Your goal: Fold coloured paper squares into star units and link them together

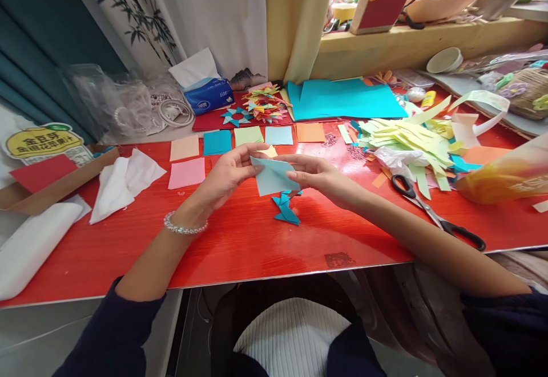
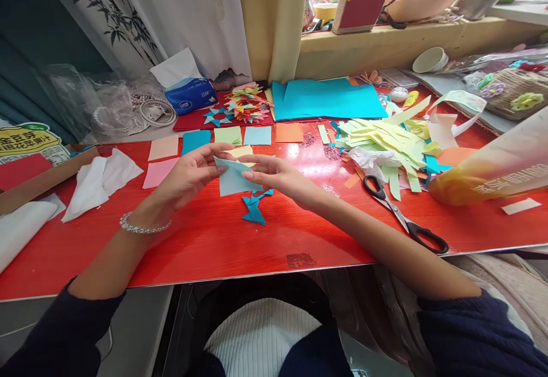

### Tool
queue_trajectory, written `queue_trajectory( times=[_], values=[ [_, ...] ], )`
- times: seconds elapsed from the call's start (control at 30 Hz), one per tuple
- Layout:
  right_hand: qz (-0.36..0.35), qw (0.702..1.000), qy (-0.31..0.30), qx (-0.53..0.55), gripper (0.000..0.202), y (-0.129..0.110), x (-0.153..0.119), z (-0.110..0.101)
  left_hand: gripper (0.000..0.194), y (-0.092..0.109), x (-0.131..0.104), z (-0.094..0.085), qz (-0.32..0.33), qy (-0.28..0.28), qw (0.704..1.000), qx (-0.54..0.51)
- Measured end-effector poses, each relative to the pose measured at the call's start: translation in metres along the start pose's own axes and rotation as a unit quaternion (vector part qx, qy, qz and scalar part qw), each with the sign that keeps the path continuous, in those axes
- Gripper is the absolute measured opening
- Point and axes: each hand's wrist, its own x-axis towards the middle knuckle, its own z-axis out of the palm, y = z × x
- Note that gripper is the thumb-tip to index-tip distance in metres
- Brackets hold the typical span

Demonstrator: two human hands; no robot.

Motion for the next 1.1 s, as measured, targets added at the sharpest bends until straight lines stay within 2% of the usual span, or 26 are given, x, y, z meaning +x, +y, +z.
queue_trajectory(
  times=[0.17, 0.3, 0.43, 0.53, 0.6, 0.67, 0.73, 0.8, 0.87, 0.97, 1.1],
  values=[
    [0.037, 0.999, 0.015, -0.022, 0.030, 0.003, 0.001, -0.001, 0.035, 0.001, 0.001, 0.000, -0.027, 0.023, 0.999, 0.003],
    [0.099, 0.995, -0.030, -0.012, 0.022, -0.001, 0.000, 0.002, 0.033, -0.002, 0.001, 0.001, -0.038, 0.016, 0.999, 0.020],
    [0.132, 0.989, -0.069, -0.011, 0.019, -0.002, -0.002, 0.004, 0.032, -0.009, 0.000, 0.004, -0.022, 0.000, 0.999, 0.030],
    [0.139, 0.989, -0.057, 0.002, 0.017, 0.003, -0.001, 0.003, 0.034, -0.015, 0.000, 0.008, -0.003, -0.011, 0.999, 0.053],
    [0.132, 0.990, -0.039, 0.017, 0.018, 0.007, 0.000, 0.001, 0.036, -0.016, 0.000, 0.009, 0.044, -0.005, 0.993, 0.112],
    [0.121, 0.992, -0.008, 0.041, 0.017, 0.010, 0.002, -0.001, 0.033, -0.016, -0.001, 0.010, 0.136, 0.017, 0.963, 0.231],
    [0.108, 0.991, 0.036, 0.069, 0.018, 0.011, 0.004, -0.002, 0.029, -0.015, -0.002, 0.009, 0.240, 0.019, 0.901, 0.362],
    [0.092, 0.988, 0.072, 0.098, 0.019, 0.010, 0.005, -0.004, 0.034, -0.015, -0.003, 0.007, 0.313, -0.012, 0.842, 0.439],
    [0.079, 0.986, 0.083, 0.124, 0.018, 0.008, 0.006, -0.005, 0.041, -0.016, -0.003, 0.004, 0.342, -0.057, 0.814, 0.467],
    [0.082, 0.981, 0.085, 0.152, 0.012, 0.006, 0.007, -0.005, 0.043, -0.020, -0.002, 0.002, 0.345, -0.096, 0.797, 0.486],
    [0.106, 0.978, 0.101, 0.150, 0.011, 0.007, 0.007, -0.005, 0.028, -0.022, -0.001, 0.002, 0.328, -0.116, 0.823, 0.448]
  ],
)
